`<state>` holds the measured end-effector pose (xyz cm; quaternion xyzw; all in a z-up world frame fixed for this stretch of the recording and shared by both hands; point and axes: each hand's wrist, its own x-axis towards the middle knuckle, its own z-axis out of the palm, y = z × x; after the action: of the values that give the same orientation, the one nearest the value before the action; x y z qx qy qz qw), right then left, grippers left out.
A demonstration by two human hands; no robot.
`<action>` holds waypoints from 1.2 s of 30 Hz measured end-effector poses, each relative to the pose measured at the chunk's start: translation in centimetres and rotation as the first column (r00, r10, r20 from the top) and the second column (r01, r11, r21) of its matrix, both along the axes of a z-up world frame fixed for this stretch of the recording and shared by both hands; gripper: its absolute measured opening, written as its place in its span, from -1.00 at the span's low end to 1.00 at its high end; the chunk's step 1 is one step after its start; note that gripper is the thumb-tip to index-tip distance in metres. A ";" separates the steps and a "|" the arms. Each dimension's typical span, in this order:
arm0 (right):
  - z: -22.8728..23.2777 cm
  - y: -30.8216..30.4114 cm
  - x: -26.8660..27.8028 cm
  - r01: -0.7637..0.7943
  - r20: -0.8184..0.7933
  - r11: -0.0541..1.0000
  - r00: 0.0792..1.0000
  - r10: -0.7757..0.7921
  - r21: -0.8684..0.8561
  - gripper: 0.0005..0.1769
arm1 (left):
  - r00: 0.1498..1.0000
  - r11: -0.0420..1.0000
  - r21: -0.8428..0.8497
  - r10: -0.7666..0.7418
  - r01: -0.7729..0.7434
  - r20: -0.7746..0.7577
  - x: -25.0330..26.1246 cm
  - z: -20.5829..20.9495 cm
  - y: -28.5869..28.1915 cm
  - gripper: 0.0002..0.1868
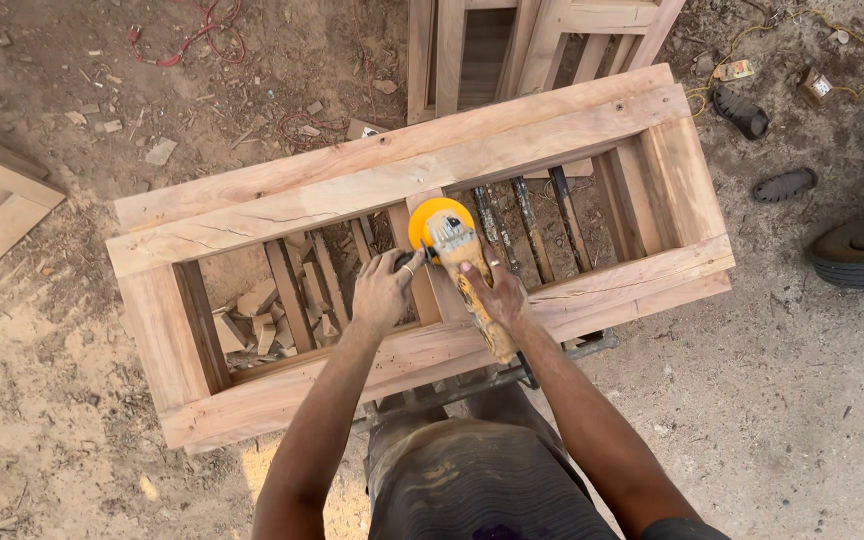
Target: The person uses a power angle grinder with a sanding disc to smooth the surfaces and edges of a wooden window frame resting on a metal stand.
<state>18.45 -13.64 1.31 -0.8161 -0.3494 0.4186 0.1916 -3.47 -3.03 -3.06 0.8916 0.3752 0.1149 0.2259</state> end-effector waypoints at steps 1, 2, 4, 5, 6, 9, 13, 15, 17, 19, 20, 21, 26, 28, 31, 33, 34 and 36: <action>0.0 1.6 -0.2 -0.042 0.051 0.997 0.998 0.039 0.071 0.07 | 1.000 1.000 -0.002 0.003 -0.003 -0.001 0.0 0.3 1.5 -0.40; -0.1 3.0 -0.1 -0.092 0.105 0.986 0.991 0.078 0.138 0.03 | 1.000 1.000 -0.004 0.011 -0.011 0.000 0.0 0.6 2.9 -0.37; -0.6 5.9 0.0 -0.020 0.085 0.998 0.996 0.014 0.068 0.03 | 0.999 0.999 0.011 0.033 -0.032 -0.015 0.7 1.2 5.9 -0.35; -1.0 7.4 0.0 0.014 0.074 0.999 0.997 -0.016 0.032 0.04 | 0.998 0.999 0.028 0.047 -0.046 -0.030 1.4 1.4 7.4 -0.38; -1.6 8.7 -0.1 0.022 0.063 0.998 0.998 -0.026 0.061 0.03 | 0.997 0.997 0.038 0.063 -0.061 -0.050 1.6 1.5 8.4 -0.40; -2.9 12.0 -1.4 -0.028 0.082 0.985 0.997 0.014 0.172 -0.01 | 0.976 0.984 0.098 0.162 -0.148 -0.147 1.0 1.3 10.9 -0.43; -3.9 16.9 -7.5 -0.159 -0.036 0.987 0.987 0.159 0.012 0.10 | 0.946 0.957 0.083 0.289 -0.280 -0.147 -7.1 1.0 11.5 -0.36; -4.3 18.8 -11.6 -0.366 -0.015 0.912 0.929 0.369 -0.186 0.14 | 0.910 0.923 0.102 0.383 -0.370 -0.160 -12.1 0.6 10.7 -0.46; -4.7 20.4 -16.1 -0.488 -0.013 0.852 0.869 0.494 -0.190 0.12 | 0.870 0.882 0.129 0.469 -0.453 -0.151 -16.3 0.5 9.8 -0.49; -4.8 20.7 -19.0 -0.537 0.013 0.834 0.840 0.543 -0.123 0.12 | 0.842 0.848 0.185 0.522 -0.497 -0.136 -19.1 0.6 9.0 -0.49; -4.8 20.6 -19.8 -0.557 0.030 0.826 0.827 0.561 -0.091 0.12 | 0.831 0.835 0.202 0.540 -0.511 -0.131 -20.0 0.6 8.7 -0.50; -5.0 20.7 -20.2 -0.544 0.033 0.838 0.837 0.546 -0.044 0.11 | 0.820 0.822 0.218 0.558 -0.526 -0.125 -20.4 0.5 8.6 -0.51; -5.3 19.5 -15.7 -0.483 0.054 0.876 0.874 0.483 -0.017 0.14 | 0.847 0.873 0.127 0.488 -0.471 -0.211 -16.6 -0.8 9.6 -0.53; -4.8 19.2 -12.3 -0.497 0.093 0.845 0.849 0.521 -0.194 0.16 | 0.869 0.911 0.055 0.407 -0.409 -0.283 -13.2 -1.0 10.4 -0.47; -2.9 16.3 -6.0 -0.294 -0.020 0.956 0.956 0.293 -0.026 0.12 | 0.913 0.951 -0.024 0.290 -0.310 -0.287 -6.3 -0.7 10.5 -0.44; -1.3 14.8 -2.4 -0.212 -0.093 0.974 0.971 0.219 0.077 0.12 | 0.937 0.963 -0.057 0.240 -0.262 -0.256 -2.2 0.0 10.1 -0.40; -0.7 14.1 -0.8 -0.161 -0.157 0.983 0.972 0.173 0.089 0.13 | 0.948 0.970 -0.062 0.216 -0.237 -0.235 -0.5 0.5 10.1 -0.36; -0.1 13.7 1.7 -0.143 -0.005 0.984 0.990 0.143 -0.102 0.10 | 0.962 0.981 -0.062 0.169 -0.186 -0.215 2.2 1.2 9.9 -0.31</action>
<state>20.15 0.07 1.22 -0.7980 -0.3855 0.4478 0.1188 -1.23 6.89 -1.84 0.8516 0.4796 0.0250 0.2101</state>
